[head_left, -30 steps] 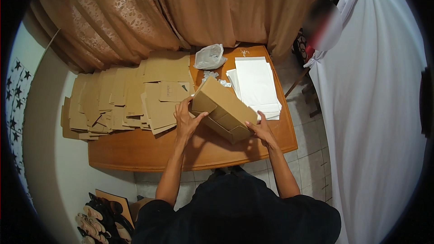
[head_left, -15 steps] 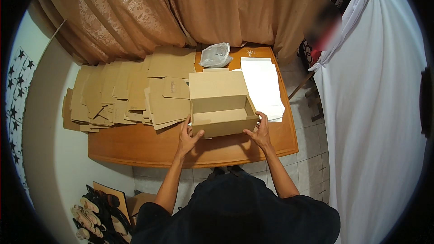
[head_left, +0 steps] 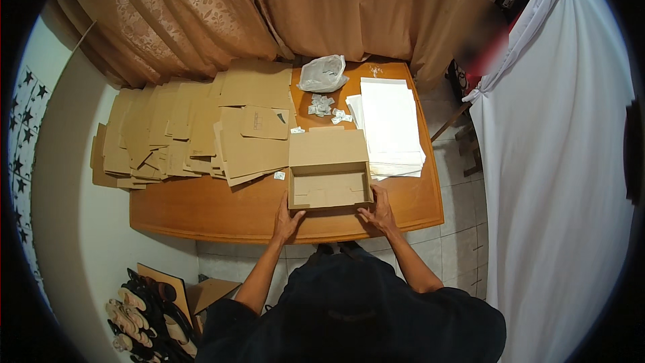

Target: Assembling cardboard shoe boxes, lining them with tissue paper, and stacking them on a storage shelf.

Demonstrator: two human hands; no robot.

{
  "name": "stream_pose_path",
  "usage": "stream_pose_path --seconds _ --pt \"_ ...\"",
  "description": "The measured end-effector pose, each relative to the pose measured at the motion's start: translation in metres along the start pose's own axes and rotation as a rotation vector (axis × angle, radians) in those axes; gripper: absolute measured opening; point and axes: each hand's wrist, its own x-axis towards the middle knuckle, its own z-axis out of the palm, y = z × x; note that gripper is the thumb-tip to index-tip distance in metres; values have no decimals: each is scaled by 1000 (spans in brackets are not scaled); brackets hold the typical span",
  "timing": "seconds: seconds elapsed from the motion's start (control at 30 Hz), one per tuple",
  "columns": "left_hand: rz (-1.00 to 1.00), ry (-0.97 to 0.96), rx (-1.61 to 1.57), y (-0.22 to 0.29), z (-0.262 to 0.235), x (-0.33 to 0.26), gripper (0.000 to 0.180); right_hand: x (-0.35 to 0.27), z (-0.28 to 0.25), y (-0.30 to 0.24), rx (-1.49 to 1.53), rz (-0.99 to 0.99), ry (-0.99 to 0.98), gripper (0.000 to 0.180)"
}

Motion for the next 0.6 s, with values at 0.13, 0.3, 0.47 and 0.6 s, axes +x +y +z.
stream_pose_path --seconds 0.13,0.3,0.47,0.6 --pt "-37 22 87 51 3 -4 70 -3 -7 -12 -24 45 -7 90" --pt "-53 -27 71 36 -6 -9 55 -1 -2 -13 -83 70 -61 88" --pt "132 237 102 28 5 -12 43 -4 9 -9 -11 66 -53 72" --pt "22 151 217 35 1 -8 39 -5 18 -9 18 85 15 65"
